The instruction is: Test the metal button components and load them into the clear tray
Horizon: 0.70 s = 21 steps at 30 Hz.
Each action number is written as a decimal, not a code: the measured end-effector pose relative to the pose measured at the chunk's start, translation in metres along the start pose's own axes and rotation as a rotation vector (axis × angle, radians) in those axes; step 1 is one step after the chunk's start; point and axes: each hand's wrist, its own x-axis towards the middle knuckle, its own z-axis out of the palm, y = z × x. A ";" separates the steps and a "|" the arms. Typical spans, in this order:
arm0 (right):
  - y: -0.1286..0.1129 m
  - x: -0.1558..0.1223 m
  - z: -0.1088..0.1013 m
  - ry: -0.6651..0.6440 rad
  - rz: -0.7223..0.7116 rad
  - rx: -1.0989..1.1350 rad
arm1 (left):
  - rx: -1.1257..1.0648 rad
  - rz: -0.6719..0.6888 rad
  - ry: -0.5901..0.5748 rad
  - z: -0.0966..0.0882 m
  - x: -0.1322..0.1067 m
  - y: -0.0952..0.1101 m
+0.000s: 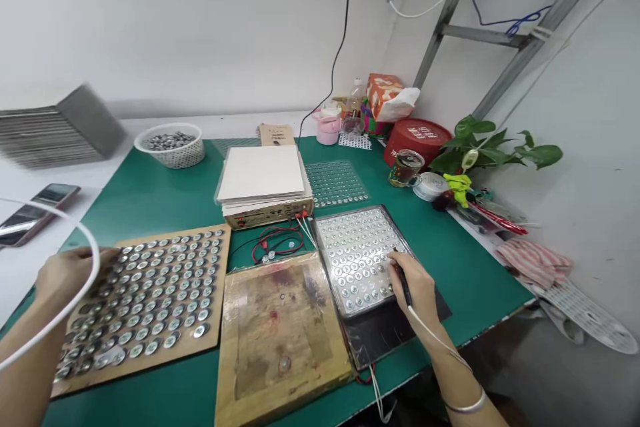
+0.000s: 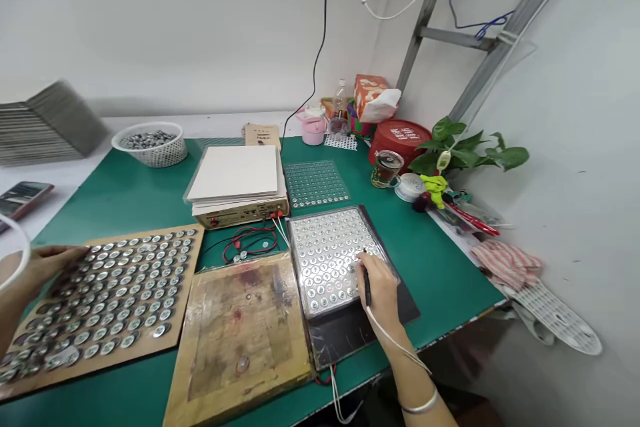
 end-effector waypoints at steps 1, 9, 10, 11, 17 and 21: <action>0.006 0.001 0.002 -0.017 -0.019 -0.010 | 0.035 -0.107 0.054 -0.004 -0.003 0.009; -0.023 -0.005 0.001 0.114 0.064 0.111 | -0.378 0.409 -0.310 0.026 -0.183 0.135; -0.039 -0.010 0.002 0.088 0.107 0.222 | -0.424 0.509 -0.383 0.036 -0.211 0.149; -0.057 -0.016 0.005 0.005 0.135 0.358 | -0.436 0.566 -0.372 0.045 -0.235 0.160; -0.135 -0.054 0.034 -0.642 0.054 0.711 | -0.394 0.661 -0.165 0.070 -0.275 0.172; -0.133 -0.058 0.040 -0.687 0.055 0.659 | -0.418 0.674 -0.182 0.069 -0.268 0.169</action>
